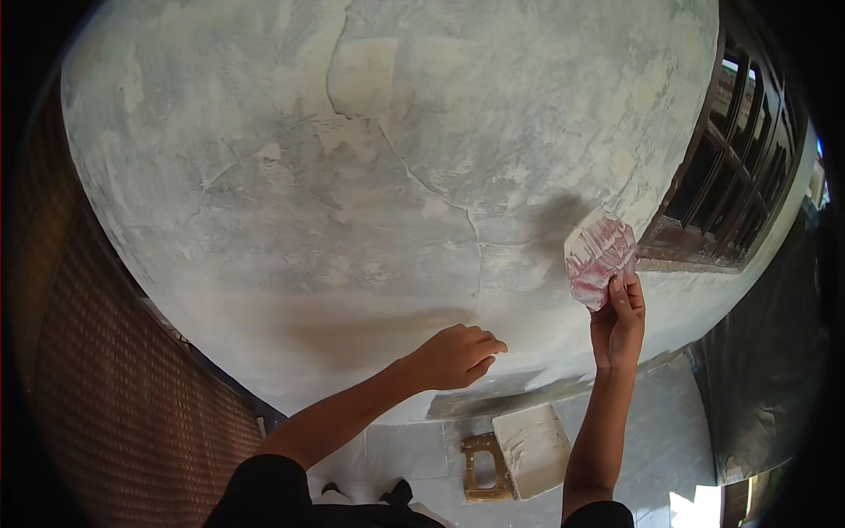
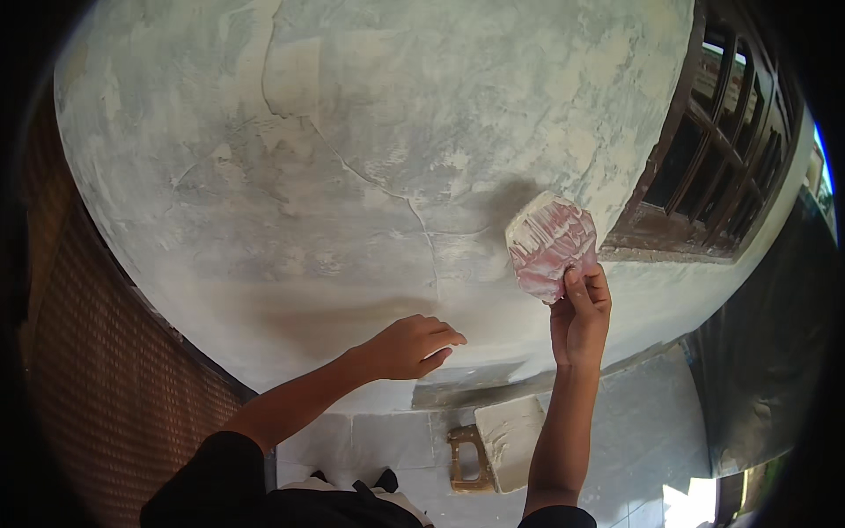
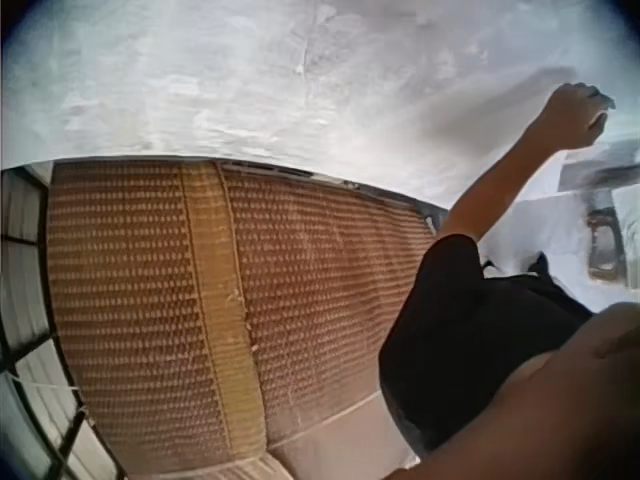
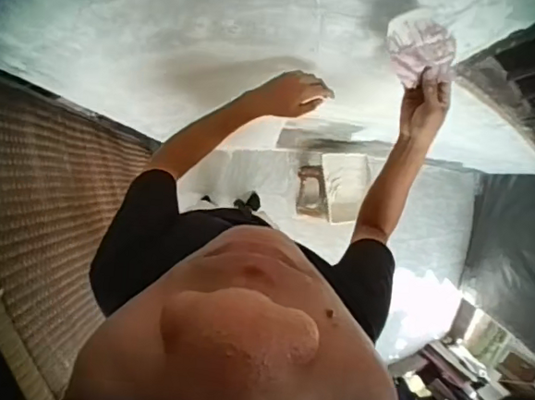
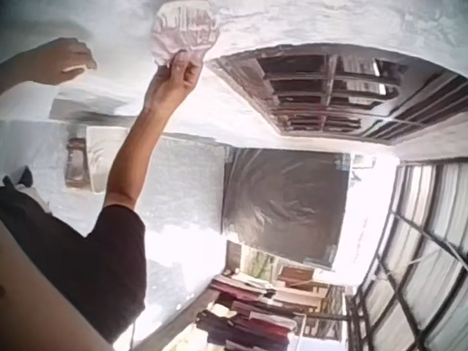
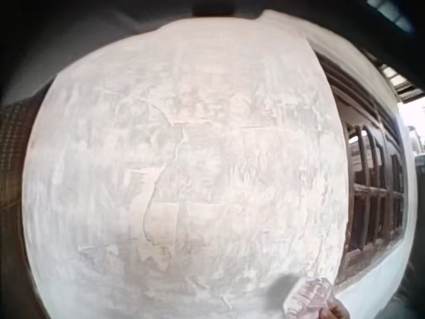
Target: The person applies wall filler to cracks and holes in a wall using a plastic scraper.
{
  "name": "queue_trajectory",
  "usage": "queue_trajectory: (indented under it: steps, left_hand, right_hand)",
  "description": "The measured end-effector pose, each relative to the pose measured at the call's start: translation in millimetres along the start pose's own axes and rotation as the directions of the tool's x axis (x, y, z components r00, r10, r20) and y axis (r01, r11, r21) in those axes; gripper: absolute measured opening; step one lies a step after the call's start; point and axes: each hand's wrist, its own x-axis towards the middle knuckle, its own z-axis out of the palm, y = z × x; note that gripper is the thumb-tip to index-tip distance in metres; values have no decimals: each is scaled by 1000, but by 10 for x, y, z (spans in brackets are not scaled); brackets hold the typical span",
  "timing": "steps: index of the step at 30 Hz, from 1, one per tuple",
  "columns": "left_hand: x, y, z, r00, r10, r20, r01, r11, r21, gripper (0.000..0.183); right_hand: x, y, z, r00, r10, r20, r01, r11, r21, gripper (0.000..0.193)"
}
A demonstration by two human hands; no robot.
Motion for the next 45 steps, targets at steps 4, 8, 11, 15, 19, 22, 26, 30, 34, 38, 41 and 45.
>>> queue_trajectory:
  steps: [4, 8, 11, 15, 19, 22, 26, 30, 34, 38, 41, 45]
  left_hand:
    - [-356, 48, -1022, 933, 117, -340, -47, 977, 207, 19]
    - [-595, 66, -1941, 754, 283, -593, -1, 903, 430, 25]
    - [-821, 52, -2577, 645, 388, -658, 109, 806, 582, 26]
    - [-1105, 49, -3306, 575, 457, -679, 235, 702, 672, 29]
    - [-1423, -130, -3758, 543, 493, -680, 371, 585, 721, 42]
    - [-1566, -319, -3897, 554, 506, -661, 376, 557, 741, 48]
    - [-1641, -394, -3923, 599, 499, -626, 353, 537, 766, 48]
    - [-1630, -470, -3899, 547, 544, -636, 315, 570, 759, 45]
    - [-1653, -488, -3891, 533, 542, -649, 314, 586, 747, 39]
    - [-1663, -509, -3889, 520, 539, -663, 325, 592, 737, 37]
    - [-1656, -501, -3888, 522, 533, -665, 346, 581, 737, 37]
    - [-1655, -505, -3887, 530, 530, -662, 353, 572, 740, 37]
  right_hand:
    - [243, -14, 1066, 981, -87, 174, 88, 996, 2, 7]
    - [303, -111, 2021, 939, -210, 272, 216, 976, 9, 10]
    - [307, -175, 2688, 893, -302, 333, 309, 951, 33, 11]
    - [264, -231, 3486, 730, -538, 420, 623, 778, -86, 13]
    - [160, -59, 4204, 419, -766, 488, 908, 361, -212, 11]
    - [126, 96, 4614, 47, -796, 604, 972, -102, -210, 11]
    - [204, 196, 5054, -257, -701, 665, 850, -491, -189, 16]
    - [408, 231, 5300, -437, -516, 737, 638, -755, -151, 16]
    - [463, 305, 5356, -484, -370, 793, 527, -847, -73, 17]
    - [545, 352, 5366, -494, -306, 814, 487, -873, -33, 17]
    - [610, 396, 5381, -504, -269, 821, 443, -896, -22, 16]
    - [671, 452, 5454, -500, -235, 833, 426, -905, 0, 13]
